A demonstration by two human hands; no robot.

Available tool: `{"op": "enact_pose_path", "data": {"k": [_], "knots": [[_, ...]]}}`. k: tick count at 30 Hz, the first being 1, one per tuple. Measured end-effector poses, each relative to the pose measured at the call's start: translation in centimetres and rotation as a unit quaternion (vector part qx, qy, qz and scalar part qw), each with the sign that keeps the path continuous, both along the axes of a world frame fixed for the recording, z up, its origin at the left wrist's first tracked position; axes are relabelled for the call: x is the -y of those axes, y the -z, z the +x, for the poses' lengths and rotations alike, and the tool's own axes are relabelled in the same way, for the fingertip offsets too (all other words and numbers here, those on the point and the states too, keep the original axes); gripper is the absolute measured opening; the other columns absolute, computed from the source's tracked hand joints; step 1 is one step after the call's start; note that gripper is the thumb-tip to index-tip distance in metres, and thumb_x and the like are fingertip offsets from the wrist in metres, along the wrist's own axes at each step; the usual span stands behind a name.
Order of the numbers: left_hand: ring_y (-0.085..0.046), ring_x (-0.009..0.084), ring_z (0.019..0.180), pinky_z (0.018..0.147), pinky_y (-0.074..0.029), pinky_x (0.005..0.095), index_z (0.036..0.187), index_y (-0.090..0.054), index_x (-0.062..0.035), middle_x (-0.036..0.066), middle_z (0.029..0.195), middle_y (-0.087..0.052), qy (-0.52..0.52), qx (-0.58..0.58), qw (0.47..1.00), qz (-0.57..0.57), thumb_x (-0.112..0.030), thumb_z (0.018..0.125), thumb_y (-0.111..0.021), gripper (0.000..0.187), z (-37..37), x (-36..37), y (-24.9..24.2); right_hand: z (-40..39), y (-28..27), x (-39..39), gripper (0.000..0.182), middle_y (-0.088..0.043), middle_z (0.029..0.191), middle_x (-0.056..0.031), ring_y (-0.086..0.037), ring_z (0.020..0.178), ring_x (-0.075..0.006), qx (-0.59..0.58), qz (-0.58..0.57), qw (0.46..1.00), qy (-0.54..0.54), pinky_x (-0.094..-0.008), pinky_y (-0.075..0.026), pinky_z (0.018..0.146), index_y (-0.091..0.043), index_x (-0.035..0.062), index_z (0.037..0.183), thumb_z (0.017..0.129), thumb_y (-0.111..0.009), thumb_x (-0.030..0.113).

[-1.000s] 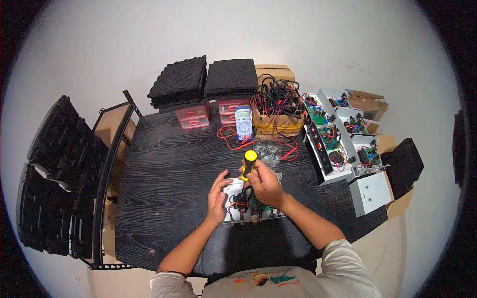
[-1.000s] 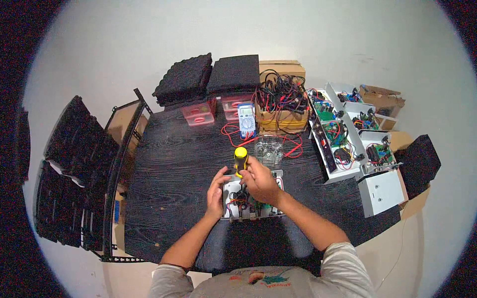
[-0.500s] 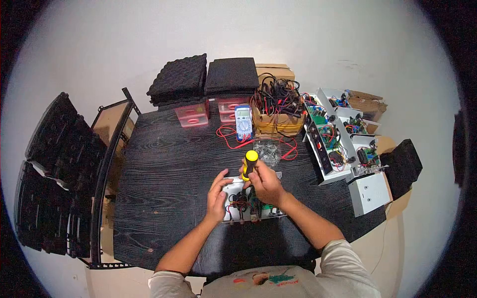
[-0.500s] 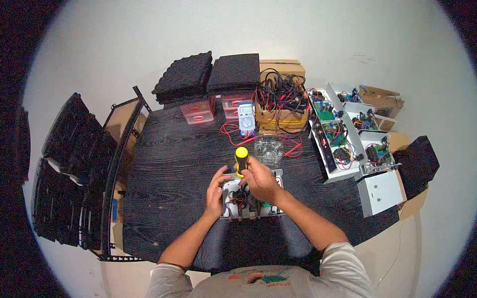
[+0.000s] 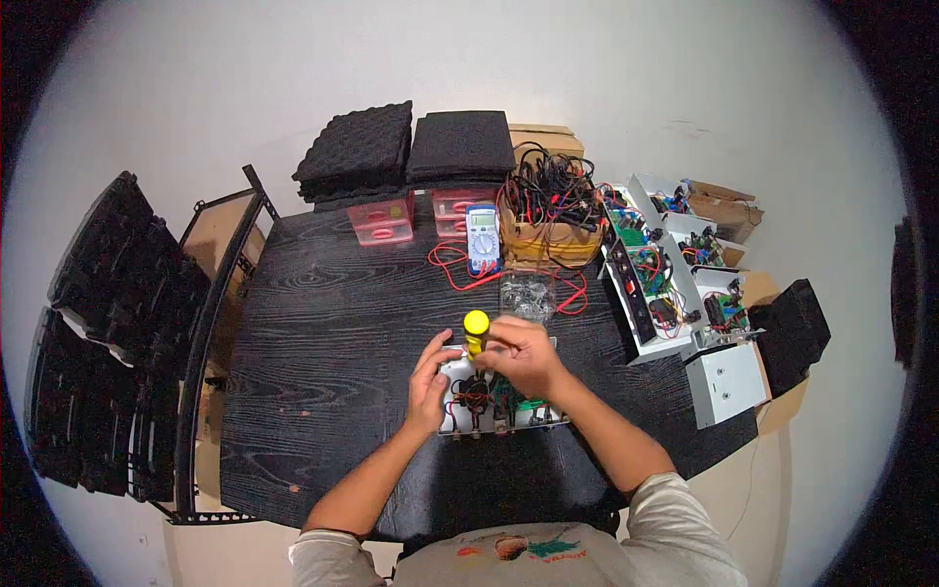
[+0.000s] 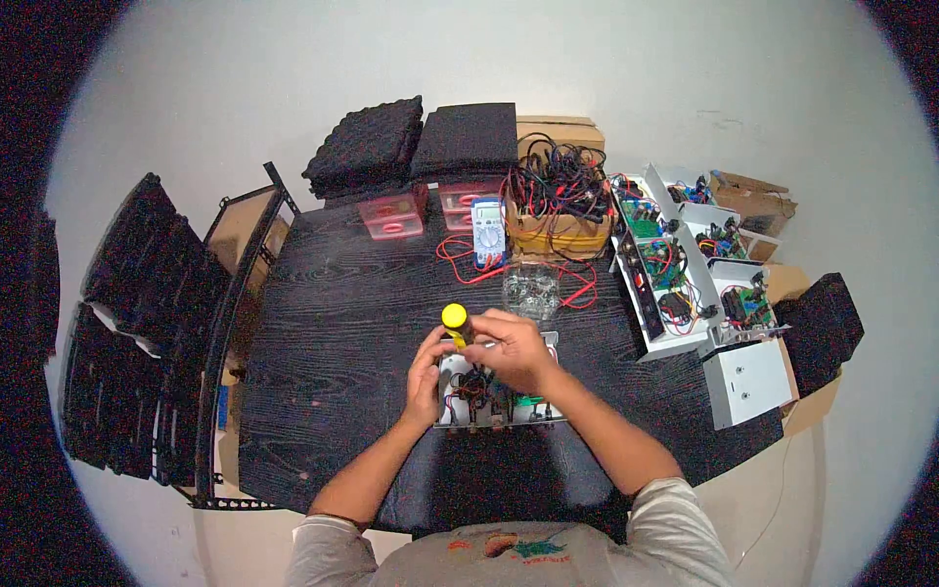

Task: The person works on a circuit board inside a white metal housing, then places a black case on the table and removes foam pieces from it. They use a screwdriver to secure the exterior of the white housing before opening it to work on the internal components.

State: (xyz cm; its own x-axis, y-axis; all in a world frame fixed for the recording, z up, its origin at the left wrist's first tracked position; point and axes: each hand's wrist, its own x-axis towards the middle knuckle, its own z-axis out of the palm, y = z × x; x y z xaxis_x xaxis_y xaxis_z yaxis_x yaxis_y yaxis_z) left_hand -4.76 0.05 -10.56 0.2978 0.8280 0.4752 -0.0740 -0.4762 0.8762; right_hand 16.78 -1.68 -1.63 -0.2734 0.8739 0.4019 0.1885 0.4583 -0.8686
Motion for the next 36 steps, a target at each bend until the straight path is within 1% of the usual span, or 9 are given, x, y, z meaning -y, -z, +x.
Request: {"op": "enact_pose_path", "data": {"k": [2, 6, 10, 14, 24, 29, 30, 32, 36], "knots": [[-0.04, 0.0394, 0.148, 0.12, -0.029, 0.0483, 0.127, -0.066, -0.001, 0.025, 0.157, -0.045, 0.005, 0.001, 1.0, 0.001, -0.054, 0.102, -0.046, 0.062, -0.1, -0.1, 0.0, -0.2, -0.1, 0.0, 0.042, -0.064, 0.117, -0.0087, -0.068, 0.098, -0.0126, -0.143, -0.104, 0.983, -0.037, -0.027, -0.061, 0.081, -0.056, 0.0013, 0.143, 0.101, -0.06, 0.002], [-0.035, 0.0416, 0.15, 0.122, -0.026, 0.0506, 0.124, -0.069, -0.0029, 0.023, 0.157, -0.046, -0.003, -0.033, 0.999, 0.011, -0.023, 0.089, -0.065, 0.041, 0.1, 0.0, -0.5, -0.8, -1.2, 0.6, 0.036, -0.067, 0.112, -0.0084, -0.07, 0.1, -0.0157, -0.151, -0.15, 0.977, -0.029, -0.0304, -0.061, 0.084, -0.055, 0.0022, 0.14, 0.106, -0.046, 0.001], [-0.031, 0.0458, 0.152, 0.123, -0.025, 0.0541, 0.111, -0.075, -0.0034, 0.021, 0.157, -0.047, -0.001, -0.14, 0.979, 0.147, 0.004, 0.068, -0.069, 0.044, 0.0, 0.5, -2.9, -0.6, -0.3, 1.1, 0.045, -0.068, 0.112, -0.0146, -0.072, 0.099, -0.0287, 0.08, 0.128, 0.988, -0.034, -0.035, -0.06, 0.088, -0.061, 0.002, 0.129, 0.087, -0.052, -0.012], [-0.033, 0.0469, 0.151, 0.122, -0.027, 0.0541, 0.089, -0.078, -0.0016, 0.021, 0.153, -0.052, 0.007, -0.137, 0.983, 0.123, 0.0, 0.069, -0.069, 0.021, -0.1, 0.1, -1.3, -0.7, -0.4, 3.8, 0.059, -0.064, 0.125, -0.0178, -0.066, 0.11, -0.0391, 0.172, 0.113, 0.974, -0.099, -0.0452, -0.056, 0.096, -0.063, 0.0061, 0.128, 0.071, -0.062, -0.011], [-0.039, 0.0452, 0.148, 0.12, -0.032, 0.0531, 0.088, -0.083, -0.0113, 0.018, 0.148, -0.059, -0.013, -0.148, 0.98, 0.128, 0.004, 0.068, -0.063, 0.032, 0.1, 0.4, -1.6, -3.1, 0.6, 10.4, 0.04, -0.061, 0.134, -0.0116, -0.06, 0.126, -0.0259, 0.467, 0.256, 0.795, -0.291, -0.0366, -0.054, 0.101, -0.059, 0.0086, 0.13, 0.091, -0.059, 0.018], [-0.04, 0.0437, 0.147, 0.12, -0.032, 0.0517, 0.102, -0.08, -0.0095, 0.018, 0.148, -0.057, -0.068, -0.136, 0.982, 0.109, 0.006, 0.074, -0.06, 0.038, 0.3, 0.6, -1.4, -1.6, -2.2, 7.8, 0.024, -0.065, 0.107, -0.0103, -0.067, 0.099, -0.0309, 0.229, 0.107, 0.951, -0.176, -0.0373, -0.057, 0.085, -0.062, 0.0052, 0.113, 0.091, -0.067, 0.012], [-0.04, 0.0432, 0.147, 0.12, -0.031, 0.0514, 0.106, -0.079, -0.0092, 0.018, 0.149, -0.057, -0.083, -0.133, 0.982, 0.1, 0.006, 0.075, -0.059, 0.039, 0.4, 0.6, -1.4, -1.1, -3.2, 6.6, 0.022, -0.066, 0.102, -0.01, -0.068, 0.093, -0.0319, 0.201, 0.053, 0.966, -0.156, -0.0358, -0.057, 0.081, -0.062, 0.0052, 0.111, 0.091, -0.068, 0.012], [-0.04, 0.0421, 0.147, 0.121, -0.03, 0.0508, 0.111, -0.076, -0.0078, 0.019, 0.152, -0.054, -0.102, -0.139, 0.979, 0.105, 0.007, 0.079, -0.06, 0.038, 0.4, 0.6, -1.6, -0.7, -2.7, 4.1, 0.024, -0.063, 0.085, -0.006, -0.066, 0.079, -0.0257, 0.153, 0.241, 0.958, 0.019, -0.0319, -0.053, 0.07, -0.054, 0.0048, 0.113, 0.097, -0.067, 0.017], [-0.041, 0.0403, 0.148, 0.122, -0.03, 0.0502, 0.111, -0.075, -0.0069, 0.019, 0.152, -0.053, -0.117, -0.138, 0.982, 0.062, 0.006, 0.084, -0.061, 0.032, 0.2, 0.4, -1.6, -0.8, -1.0, 0.0, 0.036, -0.061, 0.085, -0.0045, -0.064, 0.072, -0.0178, -0.023, 0.006, 0.999, 0.038, -0.0302, -0.052, 0.069, -0.045, 0.0024, 0.122, 0.104, -0.062, 0.029]]}}
